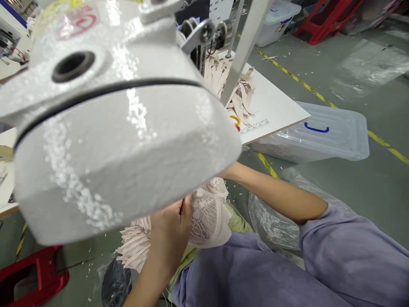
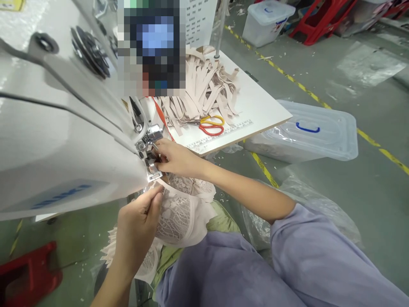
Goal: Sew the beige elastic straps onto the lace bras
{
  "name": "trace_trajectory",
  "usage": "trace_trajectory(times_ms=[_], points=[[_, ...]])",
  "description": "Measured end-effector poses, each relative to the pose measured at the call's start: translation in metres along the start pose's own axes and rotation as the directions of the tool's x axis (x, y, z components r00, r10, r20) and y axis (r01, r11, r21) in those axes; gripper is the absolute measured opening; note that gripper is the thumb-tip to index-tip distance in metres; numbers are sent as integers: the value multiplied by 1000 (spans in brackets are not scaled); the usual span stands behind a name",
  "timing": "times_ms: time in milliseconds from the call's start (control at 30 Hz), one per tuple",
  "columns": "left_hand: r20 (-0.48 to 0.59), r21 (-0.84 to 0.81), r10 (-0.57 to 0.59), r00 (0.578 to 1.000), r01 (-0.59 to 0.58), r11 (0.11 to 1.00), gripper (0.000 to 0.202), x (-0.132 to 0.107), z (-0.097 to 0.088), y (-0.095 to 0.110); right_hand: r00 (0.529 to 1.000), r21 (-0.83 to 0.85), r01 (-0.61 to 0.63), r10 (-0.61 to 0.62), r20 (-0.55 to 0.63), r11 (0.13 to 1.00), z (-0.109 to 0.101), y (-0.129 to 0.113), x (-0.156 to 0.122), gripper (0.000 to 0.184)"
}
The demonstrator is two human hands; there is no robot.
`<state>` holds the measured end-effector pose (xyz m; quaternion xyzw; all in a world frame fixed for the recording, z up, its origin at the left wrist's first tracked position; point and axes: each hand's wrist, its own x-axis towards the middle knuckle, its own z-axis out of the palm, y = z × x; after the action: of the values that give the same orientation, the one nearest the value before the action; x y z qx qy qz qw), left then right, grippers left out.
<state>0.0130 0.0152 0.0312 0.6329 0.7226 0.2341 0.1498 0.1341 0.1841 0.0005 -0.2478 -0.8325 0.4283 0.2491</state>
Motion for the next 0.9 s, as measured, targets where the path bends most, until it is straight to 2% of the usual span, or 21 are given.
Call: trace_trajectory(times_ms=[167,400,567,900], points=[[-15,-31,-42,999,41,999,30,4,-1,0,1000,8,10,-10,28,1000,-3,-3,2,7],[90,63,-27,996,21,998,36,4,-7,4,999,3,31,-31,33,1000,-6,-3,5,19],[61,49,-65,996,62,997,32,9,-6,0,999,1,39,-39,29,999,-4,0,5,20],[1,-15,-26,1000,26,1000,28,9,-5,-5,999,28,19,-20,34,999,-8,-2,5,15]])
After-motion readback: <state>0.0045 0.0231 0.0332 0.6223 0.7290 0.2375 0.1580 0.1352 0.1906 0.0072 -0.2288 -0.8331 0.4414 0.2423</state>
